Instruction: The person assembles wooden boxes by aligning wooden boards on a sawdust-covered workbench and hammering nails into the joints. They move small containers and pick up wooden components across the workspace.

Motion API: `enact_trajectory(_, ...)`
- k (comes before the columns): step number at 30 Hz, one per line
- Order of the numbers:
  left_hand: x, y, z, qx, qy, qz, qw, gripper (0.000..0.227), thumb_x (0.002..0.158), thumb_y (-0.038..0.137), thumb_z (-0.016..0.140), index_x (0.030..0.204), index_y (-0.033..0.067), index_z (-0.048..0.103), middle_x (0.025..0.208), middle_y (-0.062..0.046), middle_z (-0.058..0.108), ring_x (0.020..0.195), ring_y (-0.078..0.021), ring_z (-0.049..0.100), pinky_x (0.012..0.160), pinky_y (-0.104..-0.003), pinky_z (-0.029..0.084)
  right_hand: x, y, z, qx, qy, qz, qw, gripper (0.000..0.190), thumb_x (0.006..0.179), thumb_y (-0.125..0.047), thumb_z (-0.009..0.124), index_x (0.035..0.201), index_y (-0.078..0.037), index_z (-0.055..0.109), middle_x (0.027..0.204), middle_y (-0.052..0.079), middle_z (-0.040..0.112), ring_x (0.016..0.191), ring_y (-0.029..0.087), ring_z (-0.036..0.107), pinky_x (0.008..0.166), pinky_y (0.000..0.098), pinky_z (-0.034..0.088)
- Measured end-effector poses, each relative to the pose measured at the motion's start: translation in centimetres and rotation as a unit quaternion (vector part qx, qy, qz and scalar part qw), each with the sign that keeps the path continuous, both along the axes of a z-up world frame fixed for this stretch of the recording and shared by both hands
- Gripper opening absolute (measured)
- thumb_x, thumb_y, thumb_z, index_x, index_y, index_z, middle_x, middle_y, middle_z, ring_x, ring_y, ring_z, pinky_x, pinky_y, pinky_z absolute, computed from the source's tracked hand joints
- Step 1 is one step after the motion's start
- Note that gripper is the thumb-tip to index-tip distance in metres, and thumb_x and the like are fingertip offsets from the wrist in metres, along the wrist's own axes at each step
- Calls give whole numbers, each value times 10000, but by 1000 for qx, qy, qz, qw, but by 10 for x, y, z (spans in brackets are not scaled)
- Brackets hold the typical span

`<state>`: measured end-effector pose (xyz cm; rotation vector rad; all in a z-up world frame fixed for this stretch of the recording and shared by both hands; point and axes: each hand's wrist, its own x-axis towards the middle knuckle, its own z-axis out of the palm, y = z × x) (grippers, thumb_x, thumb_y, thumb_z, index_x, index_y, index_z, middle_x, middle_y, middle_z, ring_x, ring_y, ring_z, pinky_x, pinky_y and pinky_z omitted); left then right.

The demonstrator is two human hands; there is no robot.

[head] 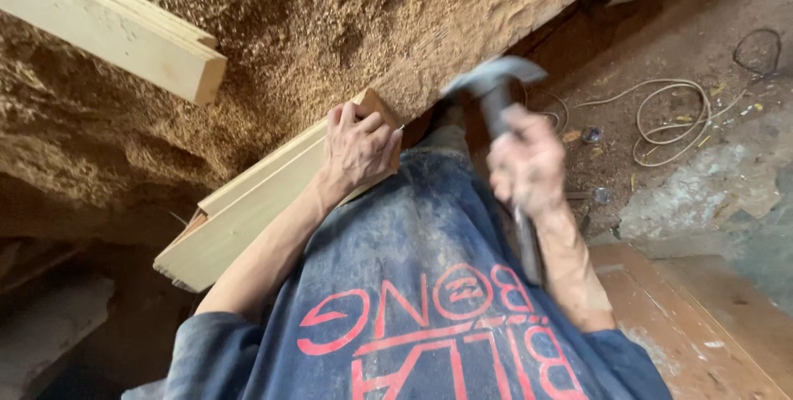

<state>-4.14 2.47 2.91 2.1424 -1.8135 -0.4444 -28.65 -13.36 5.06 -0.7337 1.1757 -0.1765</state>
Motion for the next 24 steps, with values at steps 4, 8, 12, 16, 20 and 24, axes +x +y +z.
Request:
enact_trajectory(4, 0, 7, -10, 1, -8, -6, 1000, 257, 970, 276, 676, 761, 127, 677, 846, -9, 604, 901, -273, 497, 860, -460, 378, 1, 7, -15, -36, -312, -88, 945, 493, 1021, -104, 704, 1450, -73, 463, 862, 82, 590, 585, 143, 549, 441, 288, 441)
enact_trajectory(8, 1, 15, -17, 31, -19, -9, 999, 276, 980, 296, 679, 763, 126, 685, 835, -15, 595, 897, -272, 493, 871, -461, 385, 10, 28, 2, 84, -28, 91, 992, 559, 948, -134, 645, 1473, -67, 466, 686, 54, 557, 447, 75, 477, 352, 235, 376)
enact_trajectory(12, 2, 19, -26, 35, 0, -8, 999, 263, 1013, 385, 665, 959, 132, 708, 983, -49, 618, 977, -272, 529, 948, -457, 405, 16, -4, -2, 18, 22, 66, 997, 592, 939, -124, 635, 1491, -91, 422, 690, 54, 565, 442, 79, 488, 348, 245, 384)
enact_trajectory(16, 11, 35, -13, -29, -84, 118, 989, 688, 1007, 654, 610, 1303, 33, 631, 1291, -192, 588, 1186, -314, 532, 1060, -459, 405, 22, -20, -31, -30, 28, 72, 997, 584, 953, -99, 645, 1490, -92, 416, 710, 44, 560, 463, 69, 486, 365, 243, 389)
enact_trajectory(20, 23, 41, 0, 171, -43, 242, 954, 873, 874, 778, 591, 1269, 0, 637, 1016, -202, 687, 912, -323, 656, 780, -493, 501, 40, -28, -84, -21, -25, 95, 995, 603, 931, -88, 662, 1478, -126, 411, 705, 35, 551, 444, 63, 462, 350, 245, 365)
enact_trajectory(24, 10, 38, -2, 196, -8, 285, 938, 776, 834, 785, 590, 1025, 38, 673, 800, -200, 716, 691, -334, 700, 586, -461, 528, 72, -40, -148, -70, -38, 212, 974, 553, 936, -155, 670, 1454, -138, 476, 705, 48, 527, 463, 104, 454, 376, 292, 364)
